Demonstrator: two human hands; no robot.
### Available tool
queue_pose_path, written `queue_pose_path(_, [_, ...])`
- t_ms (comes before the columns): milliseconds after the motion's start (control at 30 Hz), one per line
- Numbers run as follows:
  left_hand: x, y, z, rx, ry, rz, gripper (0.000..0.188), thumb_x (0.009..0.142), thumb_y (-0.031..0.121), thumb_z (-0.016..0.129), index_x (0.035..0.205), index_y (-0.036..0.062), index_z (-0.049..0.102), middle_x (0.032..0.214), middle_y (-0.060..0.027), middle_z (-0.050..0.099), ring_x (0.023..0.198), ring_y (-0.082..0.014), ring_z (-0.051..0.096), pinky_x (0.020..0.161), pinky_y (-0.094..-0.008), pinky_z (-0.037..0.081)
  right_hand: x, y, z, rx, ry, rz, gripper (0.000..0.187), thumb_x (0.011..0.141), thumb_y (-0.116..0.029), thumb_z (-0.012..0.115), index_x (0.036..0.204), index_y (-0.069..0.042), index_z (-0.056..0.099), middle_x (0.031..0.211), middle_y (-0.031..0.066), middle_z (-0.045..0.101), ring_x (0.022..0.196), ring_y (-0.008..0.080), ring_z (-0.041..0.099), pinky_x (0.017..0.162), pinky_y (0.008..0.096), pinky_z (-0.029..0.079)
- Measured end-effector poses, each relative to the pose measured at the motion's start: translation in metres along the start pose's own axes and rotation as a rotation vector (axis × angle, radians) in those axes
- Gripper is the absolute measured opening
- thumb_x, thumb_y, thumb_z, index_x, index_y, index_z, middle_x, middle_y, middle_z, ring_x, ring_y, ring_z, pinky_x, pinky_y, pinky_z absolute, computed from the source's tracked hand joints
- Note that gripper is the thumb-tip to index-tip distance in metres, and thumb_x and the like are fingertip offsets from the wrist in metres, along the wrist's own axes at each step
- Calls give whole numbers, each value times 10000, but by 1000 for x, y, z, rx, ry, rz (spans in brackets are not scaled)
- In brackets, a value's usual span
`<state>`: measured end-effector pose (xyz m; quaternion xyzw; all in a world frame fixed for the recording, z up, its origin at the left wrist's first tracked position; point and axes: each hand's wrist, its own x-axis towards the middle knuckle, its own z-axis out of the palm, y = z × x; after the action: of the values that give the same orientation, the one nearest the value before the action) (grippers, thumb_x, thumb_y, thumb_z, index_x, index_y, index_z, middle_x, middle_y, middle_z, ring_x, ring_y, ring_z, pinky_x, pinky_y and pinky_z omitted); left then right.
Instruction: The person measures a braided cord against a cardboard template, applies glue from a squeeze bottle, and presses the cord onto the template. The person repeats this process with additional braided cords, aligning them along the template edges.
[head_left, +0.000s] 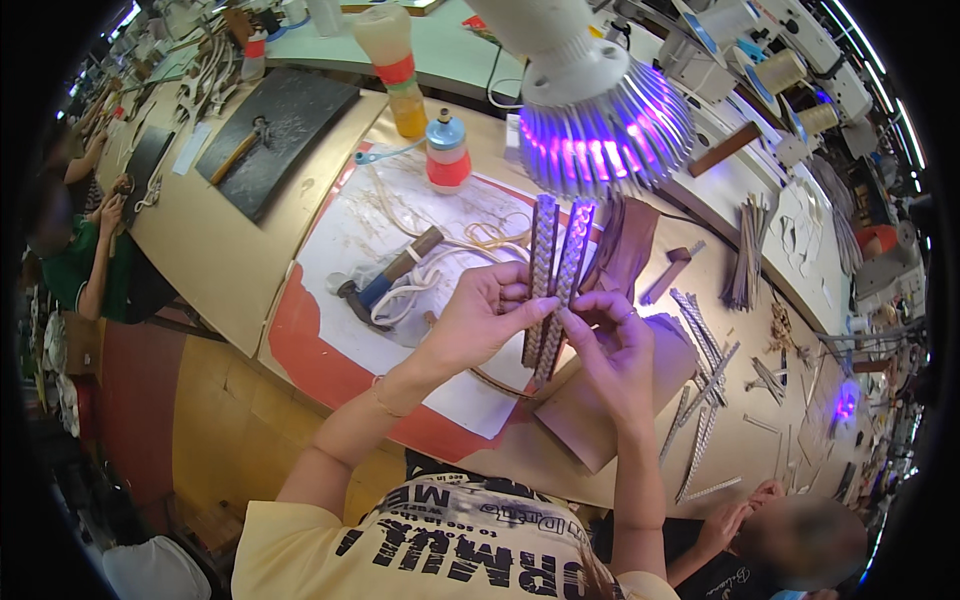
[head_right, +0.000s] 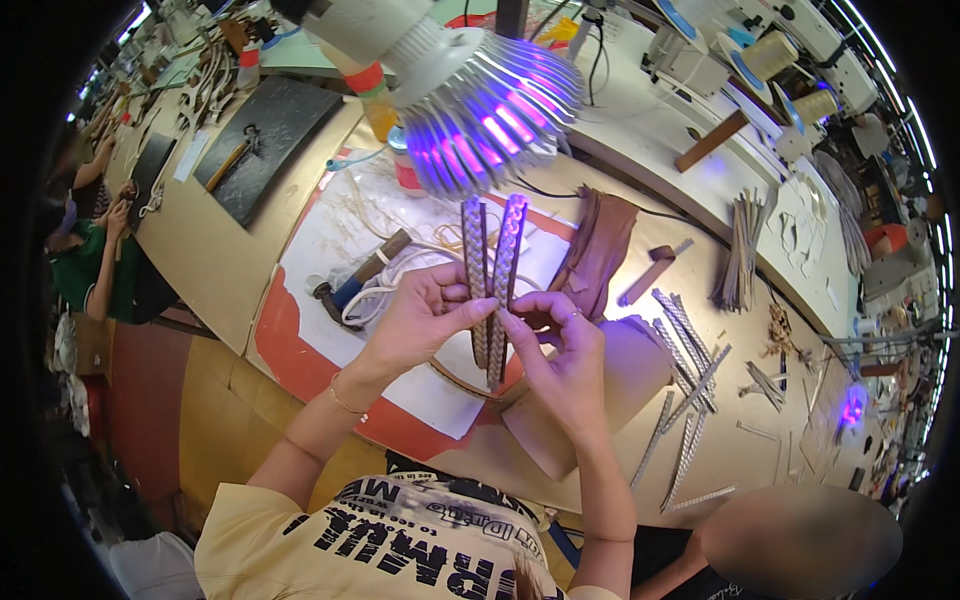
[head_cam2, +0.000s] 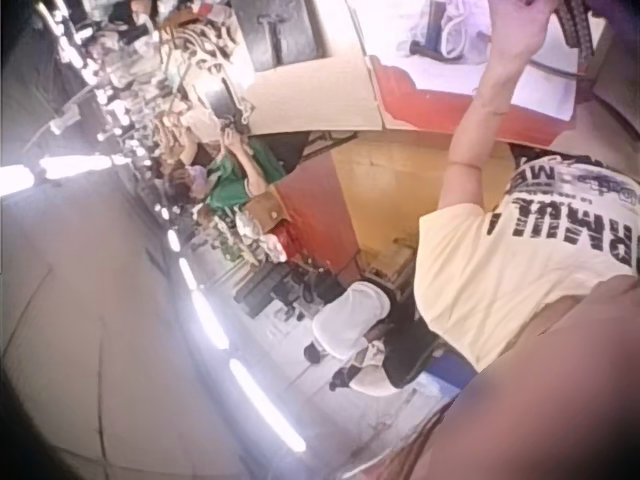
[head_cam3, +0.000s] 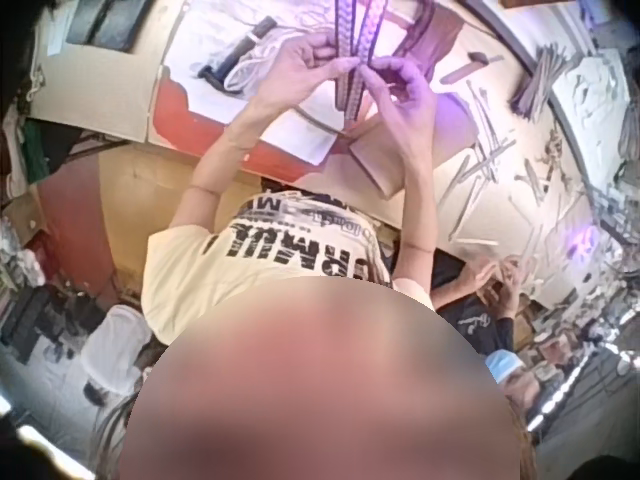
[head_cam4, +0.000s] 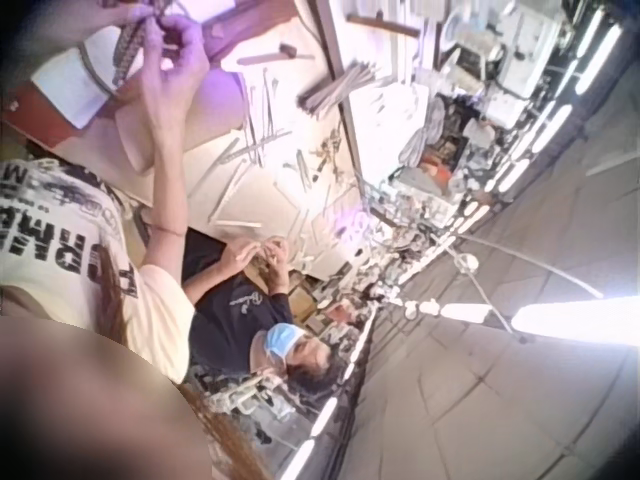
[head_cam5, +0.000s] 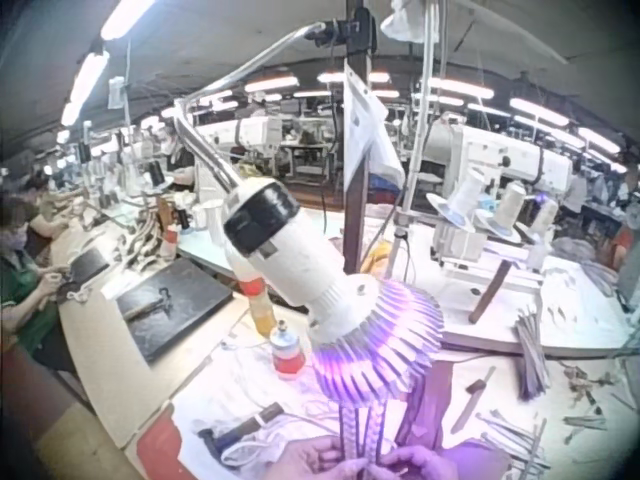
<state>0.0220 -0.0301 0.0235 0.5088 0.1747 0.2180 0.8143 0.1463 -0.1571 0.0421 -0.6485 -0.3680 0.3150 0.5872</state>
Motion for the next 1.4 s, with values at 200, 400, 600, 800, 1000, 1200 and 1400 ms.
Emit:
queue_pose_path(200, [-8,6,-19,31,87,67,229,891,13,632,1110,-47,602,979,-68,689,869,-104,647,782,-236,533,10,0,-10,-62,22,99,156,912,-112,641,1017,-3,601,876,17,634,769,74,591,665,215,466])
queue_pose_path(400, [-56,27,-97,97,426,70,254,891,52,645,1118,-47,586,982,-76,685,819,-96,654,704,-236,557,30,12,7,-746,-662,97,340,857,-313,679,986,-2,639,877,123,677,760,247,660,706,351,507])
queue_pose_path(600, [-112,21,-135,116,643,46,238,904,67,635,1122,-16,585,961,-58,683,772,-61,641,647,-194,538,21,52,92,-1142,-919,-31,518,801,-422,699,1074,5,592,919,191,649,791,373,654,694,424,533])
queue_pose_path(800, [-131,6,-148,55,629,16,212,906,49,624,1107,-10,597,963,-38,682,751,-22,619,603,-163,509,35,49,82,-1007,-820,55,368,844,-279,674,1037,27,611,875,201,672,771,313,681,669,400,533])
queue_pose_path(1000, [-116,6,-138,73,588,22,209,912,37,596,1109,-32,593,971,-68,685,803,-87,654,671,-219,554,45,8,33,-323,-459,8,268,889,-128,665,1107,-1,574,836,113,693,669,166,675,617,294,511])
queue_pose_path(1200, [-95,12,-121,109,466,34,220,913,15,575,1127,-37,570,973,-86,686,797,-124,676,687,-271,585,34,-15,14,-194,-273,-180,295,883,-54,662,1150,14,556,831,99,691,718,147,676,669,270,529])
queue_pose_path(1400, [-88,11,-109,127,418,19,248,896,15,597,1133,-54,567,995,-96,683,821,-116,670,694,-270,586,35,-20,12,-227,-187,-302,300,870,-22,664,1153,-14,565,855,94,700,735,160,683,687,290,537])
